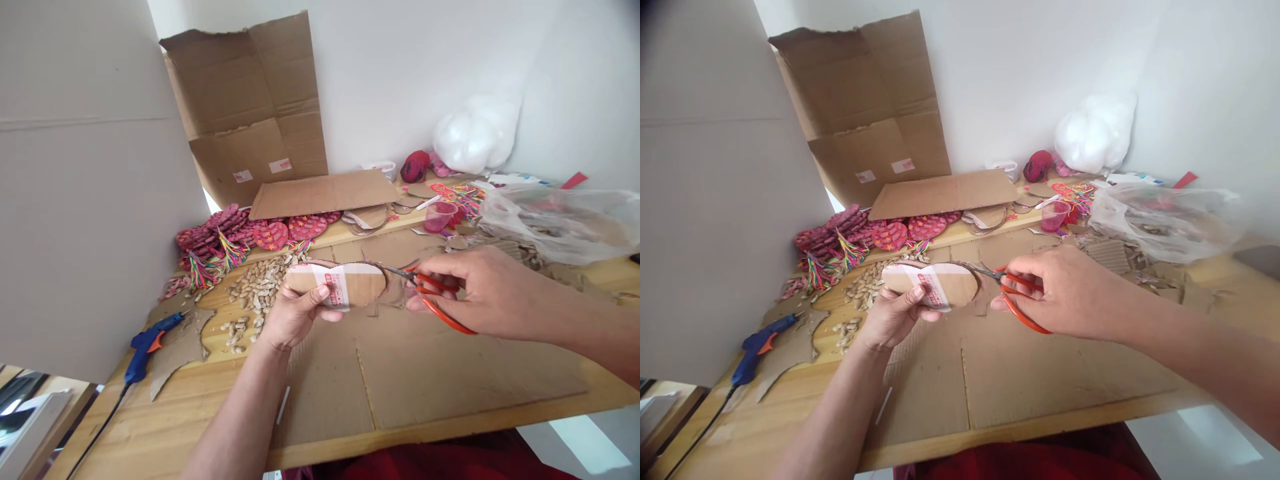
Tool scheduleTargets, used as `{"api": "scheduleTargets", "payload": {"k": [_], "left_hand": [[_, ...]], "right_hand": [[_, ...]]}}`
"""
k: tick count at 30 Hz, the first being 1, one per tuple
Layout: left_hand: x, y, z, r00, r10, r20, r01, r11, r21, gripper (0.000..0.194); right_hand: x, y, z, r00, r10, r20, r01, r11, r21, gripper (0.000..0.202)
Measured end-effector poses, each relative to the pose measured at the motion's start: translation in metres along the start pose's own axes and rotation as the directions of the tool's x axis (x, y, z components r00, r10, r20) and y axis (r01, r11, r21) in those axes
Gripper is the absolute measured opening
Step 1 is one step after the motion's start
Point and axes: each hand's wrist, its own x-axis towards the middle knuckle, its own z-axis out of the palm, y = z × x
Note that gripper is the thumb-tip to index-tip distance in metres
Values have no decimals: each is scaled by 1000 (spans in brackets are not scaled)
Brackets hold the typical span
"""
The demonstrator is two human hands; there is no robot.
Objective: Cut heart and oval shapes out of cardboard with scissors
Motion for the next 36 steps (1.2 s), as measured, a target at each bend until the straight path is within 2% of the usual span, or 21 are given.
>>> {"api": "scheduleTargets", "payload": {"k": [2,5,8,11,13,15,20,22,25,27,29,31,32,34,36], "left_hand": [[0,1,2,1000,-2,12,2,1000,1,55],[0,1,3,1000,-12,23,11,1000,18,58],[0,0,3,999,-36,29,34,999,36,60],[-1,-3,3,996,-75,54,73,996,42,56],[0,-5,3,994,-95,61,92,995,40,53],[0,-6,3,991,-118,59,116,992,41,49],[4,-9,0,977,-214,8,213,973,87,49],[6,-11,-3,967,-254,14,250,960,125,51],[10,-17,-7,958,-284,26,272,938,215,52],[12,-22,-8,964,-267,-3,255,918,304,59],[13,-25,-9,974,-210,-84,226,896,383,74],[14,-25,-8,984,-90,-155,150,886,438,90],[14,-23,-7,988,-20,-153,89,884,458,92],[14,-19,-6,993,88,-84,-43,900,433,81],[13,-15,-3,994,109,-20,-99,958,271,61]], "right_hand": [[1,-2,-1,996,22,82,-18,999,-47,33],[2,-3,0,992,80,96,-82,997,11,33],[5,0,7,982,163,93,-180,958,223,27],[10,1,18,972,202,123,-237,821,520,22],[13,0,26,966,220,132,-253,727,638,23],[16,1,31,964,245,104,-248,685,685,24],[21,12,30,959,284,10,-211,686,697,30],[23,18,26,940,334,-75,-186,682,707,33],[26,23,18,885,413,-215,-135,670,730,39],[27,23,15,862,449,-235,-127,641,757,41],[25,20,17,861,469,-196,-146,596,789,41],[22,18,24,869,474,-144,-169,556,814,40],[21,17,28,876,468,-119,-177,541,822,39],[17,15,38,889,448,-88,-177,515,839,37],[15,13,46,893,444,-71,-174,488,856,36]]}}
